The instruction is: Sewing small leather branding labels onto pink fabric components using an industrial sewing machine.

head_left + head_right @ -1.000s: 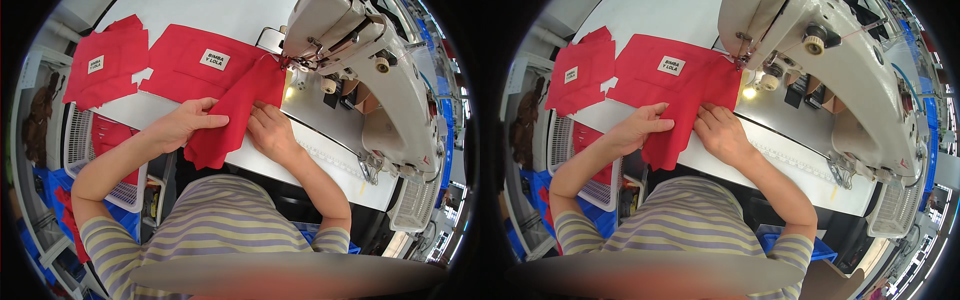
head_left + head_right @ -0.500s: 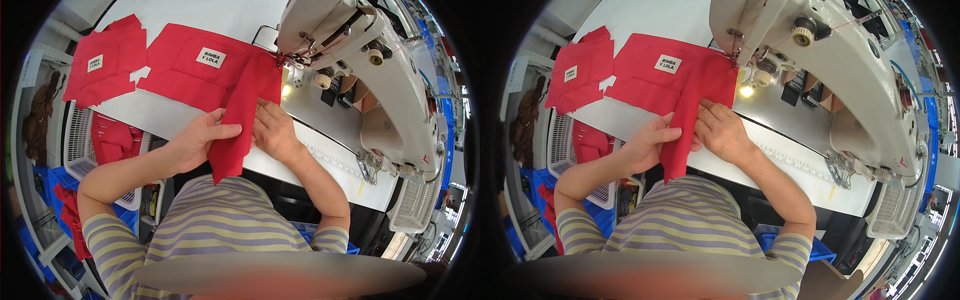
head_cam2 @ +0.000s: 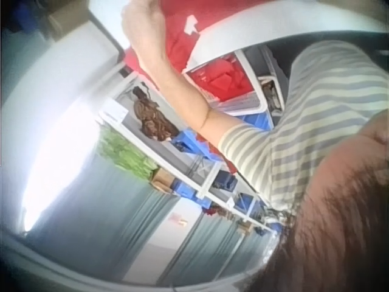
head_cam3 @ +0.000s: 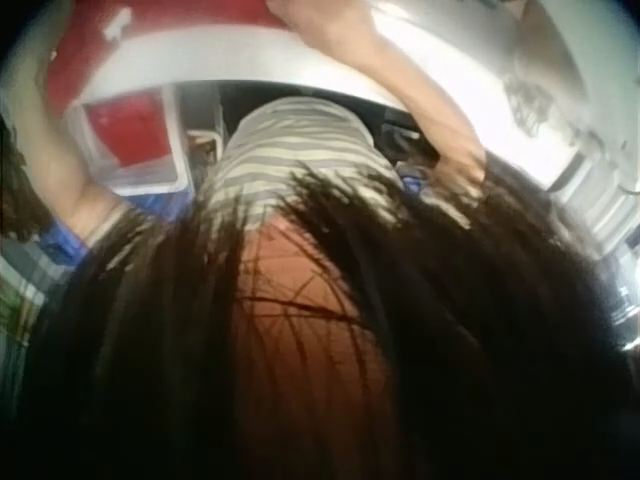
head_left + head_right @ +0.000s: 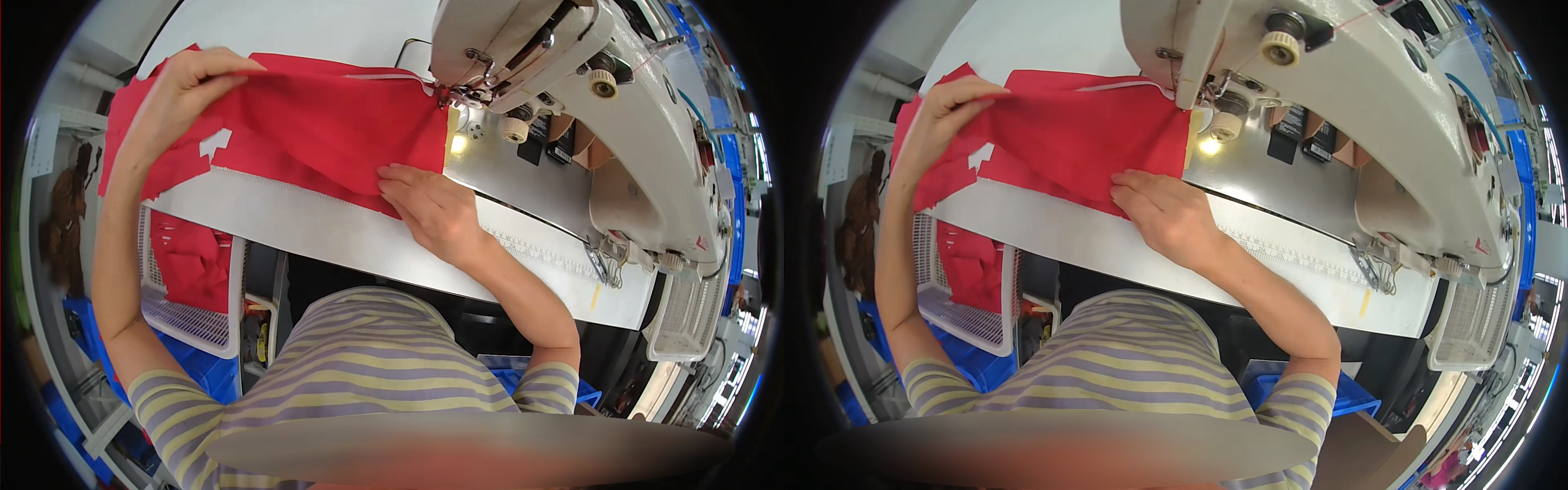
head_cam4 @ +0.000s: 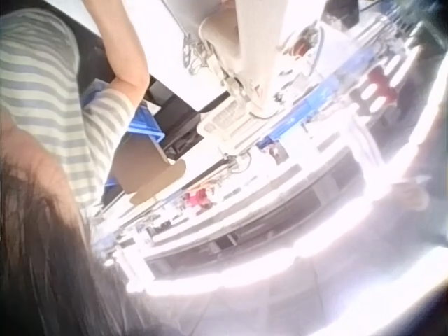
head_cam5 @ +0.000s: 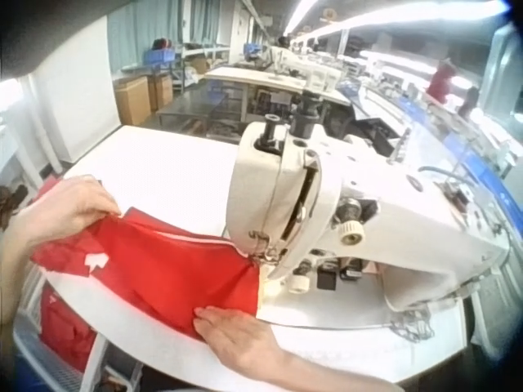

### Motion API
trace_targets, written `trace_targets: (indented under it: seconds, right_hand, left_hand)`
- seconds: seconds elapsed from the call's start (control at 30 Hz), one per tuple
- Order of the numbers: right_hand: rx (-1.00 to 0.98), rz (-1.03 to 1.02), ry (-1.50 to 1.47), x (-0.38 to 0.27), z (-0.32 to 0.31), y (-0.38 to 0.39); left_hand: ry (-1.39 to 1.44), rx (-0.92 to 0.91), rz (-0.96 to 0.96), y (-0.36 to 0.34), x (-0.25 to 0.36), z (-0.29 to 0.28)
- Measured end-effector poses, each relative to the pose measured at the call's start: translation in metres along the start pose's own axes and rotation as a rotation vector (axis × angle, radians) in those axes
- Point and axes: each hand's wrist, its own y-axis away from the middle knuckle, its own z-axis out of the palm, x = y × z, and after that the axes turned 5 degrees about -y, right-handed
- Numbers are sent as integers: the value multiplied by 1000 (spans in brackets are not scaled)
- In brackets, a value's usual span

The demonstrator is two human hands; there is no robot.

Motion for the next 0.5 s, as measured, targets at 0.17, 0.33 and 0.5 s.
trace_targets:
  seconds: [0.17,0.33,0.5]
  right_hand:
    - [-75,-38,76,3,10,-5]
    - [-150,-36,173,4,17,7]
    - [-233,-39,200,-13,-5,10]
  left_hand:
    - [-1071,294,235,-5,1,-10]
    - [-293,56,344,-22,40,76]
    - [-346,94,228,-26,66,153]
